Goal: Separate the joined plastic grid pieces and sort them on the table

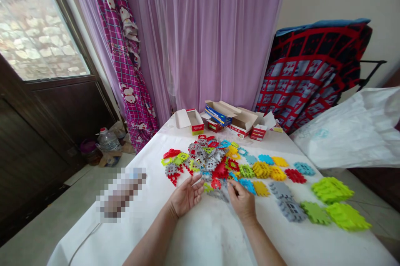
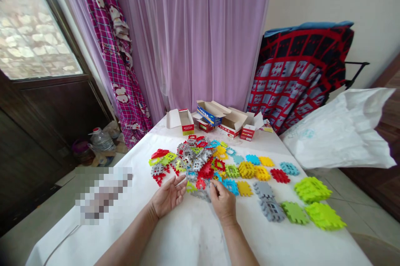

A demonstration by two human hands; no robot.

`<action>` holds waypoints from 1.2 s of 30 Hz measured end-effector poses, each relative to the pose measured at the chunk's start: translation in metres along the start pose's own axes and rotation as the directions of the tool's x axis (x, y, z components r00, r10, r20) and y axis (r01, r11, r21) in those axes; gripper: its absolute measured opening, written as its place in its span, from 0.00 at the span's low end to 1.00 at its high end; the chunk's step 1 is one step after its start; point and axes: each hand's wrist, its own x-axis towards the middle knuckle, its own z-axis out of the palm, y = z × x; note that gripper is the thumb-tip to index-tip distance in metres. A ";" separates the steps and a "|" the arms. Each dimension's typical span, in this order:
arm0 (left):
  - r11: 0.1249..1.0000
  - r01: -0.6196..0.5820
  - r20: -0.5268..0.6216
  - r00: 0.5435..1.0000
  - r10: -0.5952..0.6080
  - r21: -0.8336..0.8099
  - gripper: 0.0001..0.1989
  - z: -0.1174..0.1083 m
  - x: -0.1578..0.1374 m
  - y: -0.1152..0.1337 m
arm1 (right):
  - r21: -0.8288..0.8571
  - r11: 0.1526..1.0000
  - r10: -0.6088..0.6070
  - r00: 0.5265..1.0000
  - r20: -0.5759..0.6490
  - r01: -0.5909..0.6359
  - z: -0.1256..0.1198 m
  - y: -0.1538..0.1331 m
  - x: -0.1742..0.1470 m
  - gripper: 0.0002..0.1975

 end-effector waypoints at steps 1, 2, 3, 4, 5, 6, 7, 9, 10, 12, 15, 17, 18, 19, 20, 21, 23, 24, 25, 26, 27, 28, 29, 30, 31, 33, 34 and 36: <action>1.000 0.000 0.001 1.000 0.000 0.001 0.15 0.000 0.000 0.000 | -0.006 1.000 -0.004 1.000 0.000 0.004 0.000 0.000 0.000 0.18; 1.000 0.000 0.002 1.000 0.000 0.002 0.14 0.001 0.000 0.000 | -0.010 1.000 -0.009 1.000 -0.001 0.009 0.000 0.000 0.000 0.18; 1.000 -0.003 0.003 1.000 0.003 0.005 0.14 0.001 0.000 0.000 | -0.012 1.000 -0.015 1.000 -0.005 0.015 0.000 -0.001 0.001 0.18; 1.000 -0.008 0.003 1.000 0.008 0.009 0.14 0.000 0.000 0.000 | -0.010 1.000 -0.022 1.000 -0.013 0.022 0.000 -0.001 0.001 0.18; 1.000 -0.013 0.004 1.000 0.013 0.014 0.14 0.000 0.000 -0.001 | -0.006 1.000 -0.029 0.999 -0.022 0.029 0.000 -0.001 0.001 0.18; 1.000 -0.020 0.003 1.000 0.020 0.021 0.14 -0.001 0.000 -0.002 | -0.001 0.999 -0.035 0.999 -0.029 0.035 0.000 -0.002 0.001 0.18; 0.999 -0.024 0.002 1.000 0.024 0.030 0.14 -0.002 -0.001 -0.003 | 0.005 0.999 -0.041 0.999 -0.034 0.041 0.000 -0.002 0.002 0.18; 0.997 -0.031 -0.008 0.999 0.032 0.067 0.14 -0.003 -0.001 -0.003 | 0.010 0.999 -0.038 0.998 -0.043 0.038 0.001 -0.003 0.002 0.17; 0.994 -0.041 -0.018 0.999 0.043 0.097 0.15 -0.002 -0.001 -0.002 | 0.013 0.999 -0.028 0.999 -0.045 0.029 0.001 -0.004 0.002 0.17; 0.979 -0.091 -0.036 0.994 0.099 0.185 0.15 0.006 0.001 0.005 | 0.023 1.000 -0.001 0.999 -0.053 0.002 0.000 -0.005 0.002 0.17; 0.876 -0.240 -0.005 0.964 0.267 0.419 0.17 0.034 0.016 0.023 | 0.049 0.998 0.042 0.997 -0.066 -0.039 -0.002 -0.008 0.003 0.16; 0.657 -0.333 0.085 0.921 0.380 0.676 0.20 0.060 0.036 0.034 | 0.063 0.996 0.068 0.995 -0.076 -0.063 -0.003 -0.009 0.005 0.16; 0.475 -0.355 0.153 0.898 0.412 0.805 0.21 0.073 0.048 0.037 | 0.069 0.995 0.078 0.994 -0.082 -0.073 -0.004 -0.010 0.005 0.16; 0.249 -0.362 0.233 0.873 0.429 0.898 0.20 0.085 0.061 0.039 | 0.073 0.994 0.088 0.992 -0.089 -0.081 -0.004 -0.010 0.006 0.16; -0.011 -0.360 0.332 0.847 0.416 0.933 0.20 0.095 0.074 0.039 | 0.076 0.993 0.096 0.991 -0.094 -0.089 -0.005 -0.010 0.006 0.16; -0.247 -0.334 0.408 0.830 0.379 0.909 0.20 0.102 0.086 0.037 | 0.078 0.992 0.104 0.990 -0.099 -0.096 -0.005 -0.010 0.007 0.15; -0.574 -0.202 0.424 0.861 0.282 0.793 0.23 0.108 0.106 0.032 | 0.084 0.990 0.120 0.987 -0.108 -0.111 -0.005 -0.009 0.007 0.15; -0.668 -0.145 0.397 0.885 0.242 0.730 0.25 0.106 0.113 0.029 | 0.089 0.989 0.129 0.985 -0.113 -0.119 -0.005 -0.008 0.008 0.15; -0.728 -0.101 0.368 0.904 0.217 0.678 0.26 0.103 0.117 0.026 | 0.095 0.987 0.137 0.984 -0.117 -0.127 -0.005 -0.008 0.008 0.15; -0.766 -0.076 0.350 0.915 0.201 0.639 0.27 0.097 0.119 0.025 | 0.101 0.986 0.145 0.982 -0.120 -0.133 -0.005 -0.007 0.008 0.15; -0.788 -0.061 0.347 0.917 0.199 0.613 0.27 0.091 0.119 0.024 | 0.105 0.985 0.151 0.981 -0.119 -0.139 -0.005 -0.007 0.008 0.15; -0.802 -0.055 0.363 0.909 0.206 0.594 0.27 0.084 0.117 0.024 | 0.107 0.984 0.157 0.981 -0.113 -0.145 -0.005 -0.007 0.008 0.15; -0.813 -0.051 0.383 0.898 0.217 0.580 0.26 0.077 0.113 0.025 | 0.109 0.982 0.164 0.981 -0.105 -0.153 -0.005 -0.007 0.009 0.15; -0.819 -0.042 0.403 0.884 0.236 0.573 0.26 0.070 0.107 0.025 | 0.113 0.981 0.171 0.981 -0.096 -0.160 -0.006 -0.007 0.009 0.15; -0.822 -0.026 0.417 0.870 0.262 0.570 0.25 0.064 0.101 0.026 | 0.117 0.979 0.178 0.980 -0.090 -0.167 -0.006 -0.007 0.009 0.15; -0.824 0.022 0.422 0.851 0.313 0.566 0.24 0.052 0.088 0.027 | 0.125 0.976 0.190 0.978 -0.088 -0.179 -0.006 -0.008 0.010 0.16; -0.827 0.046 0.418 0.846 0.331 0.561 0.23 0.046 0.081 0.026 | 0.128 0.975 0.195 0.977 -0.091 -0.183 -0.006 -0.008 0.010 0.16; -0.826 0.103 0.393 0.842 0.369 0.554 0.24 0.038 0.069 0.025 | 0.130 0.974 0.198 0.975 -0.096 -0.185 -0.007 -0.008 0.009 0.16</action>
